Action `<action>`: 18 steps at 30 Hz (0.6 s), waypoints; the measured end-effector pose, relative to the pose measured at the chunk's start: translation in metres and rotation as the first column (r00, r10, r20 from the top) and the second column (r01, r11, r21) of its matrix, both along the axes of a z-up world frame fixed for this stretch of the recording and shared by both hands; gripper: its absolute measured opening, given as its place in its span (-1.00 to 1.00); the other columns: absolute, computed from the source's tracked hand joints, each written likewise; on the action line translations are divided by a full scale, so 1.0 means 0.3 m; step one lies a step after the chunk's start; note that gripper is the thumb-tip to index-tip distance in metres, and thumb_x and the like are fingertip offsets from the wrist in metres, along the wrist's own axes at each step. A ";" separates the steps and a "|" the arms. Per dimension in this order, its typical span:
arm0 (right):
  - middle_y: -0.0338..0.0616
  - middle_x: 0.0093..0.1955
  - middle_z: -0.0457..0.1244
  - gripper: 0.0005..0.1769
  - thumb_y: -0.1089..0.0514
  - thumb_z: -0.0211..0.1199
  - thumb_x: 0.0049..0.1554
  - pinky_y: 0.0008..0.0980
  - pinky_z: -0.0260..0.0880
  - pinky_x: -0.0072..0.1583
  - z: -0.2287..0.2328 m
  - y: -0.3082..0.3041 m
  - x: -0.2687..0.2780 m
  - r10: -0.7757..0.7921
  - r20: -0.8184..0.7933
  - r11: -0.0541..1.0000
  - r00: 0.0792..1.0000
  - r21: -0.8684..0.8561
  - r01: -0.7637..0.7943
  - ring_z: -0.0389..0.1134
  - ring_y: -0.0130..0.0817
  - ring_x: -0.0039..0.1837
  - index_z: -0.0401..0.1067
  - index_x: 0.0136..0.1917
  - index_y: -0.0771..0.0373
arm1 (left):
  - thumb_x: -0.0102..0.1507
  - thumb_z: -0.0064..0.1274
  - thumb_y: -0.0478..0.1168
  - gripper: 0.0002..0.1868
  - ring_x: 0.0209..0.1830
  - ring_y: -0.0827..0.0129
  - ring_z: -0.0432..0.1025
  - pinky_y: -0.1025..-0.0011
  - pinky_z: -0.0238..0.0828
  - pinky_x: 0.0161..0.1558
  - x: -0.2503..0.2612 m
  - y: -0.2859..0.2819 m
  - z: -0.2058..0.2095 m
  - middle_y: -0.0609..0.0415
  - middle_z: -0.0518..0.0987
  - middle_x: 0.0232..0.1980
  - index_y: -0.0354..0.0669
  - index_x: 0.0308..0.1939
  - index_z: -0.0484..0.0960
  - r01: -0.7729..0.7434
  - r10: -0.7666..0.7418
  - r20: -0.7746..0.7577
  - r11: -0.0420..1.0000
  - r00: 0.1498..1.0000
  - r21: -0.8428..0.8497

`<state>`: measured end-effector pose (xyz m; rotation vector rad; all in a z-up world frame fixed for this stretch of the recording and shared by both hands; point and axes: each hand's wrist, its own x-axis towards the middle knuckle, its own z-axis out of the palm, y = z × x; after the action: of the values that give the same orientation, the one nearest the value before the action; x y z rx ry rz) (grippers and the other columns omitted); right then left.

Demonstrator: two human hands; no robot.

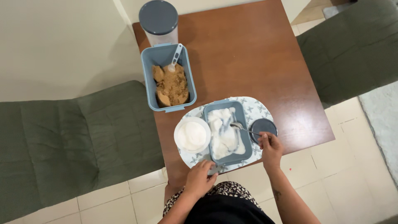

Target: The person scoops a white powdery substance from a small white bowl into a rectangular blue container using a spoon. They repeat this action multiple times, gradually filling the container.

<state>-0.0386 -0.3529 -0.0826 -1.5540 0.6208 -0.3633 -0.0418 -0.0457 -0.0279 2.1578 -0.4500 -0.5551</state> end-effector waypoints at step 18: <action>-0.14 -0.22 0.33 -0.74 0.15 0.14 0.29 -0.47 0.25 -0.19 -0.155 0.092 -0.239 -0.022 -0.208 0.941 0.978 0.327 0.091 0.25 -0.47 -0.25 0.51 0.07 0.41 | 0.19 0.22 -0.02 -0.36 0.06 0.15 0.49 0.22 0.41 0.09 0.017 -0.065 -0.106 0.06 0.62 -0.02 -0.18 0.28 0.41 -0.178 0.199 -0.092 0.964 0.976 0.195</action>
<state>-0.1103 -0.3254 -0.1292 -1.2541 0.8411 -0.1327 -0.0368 -0.0651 -0.0598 2.3025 -0.1324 -0.6265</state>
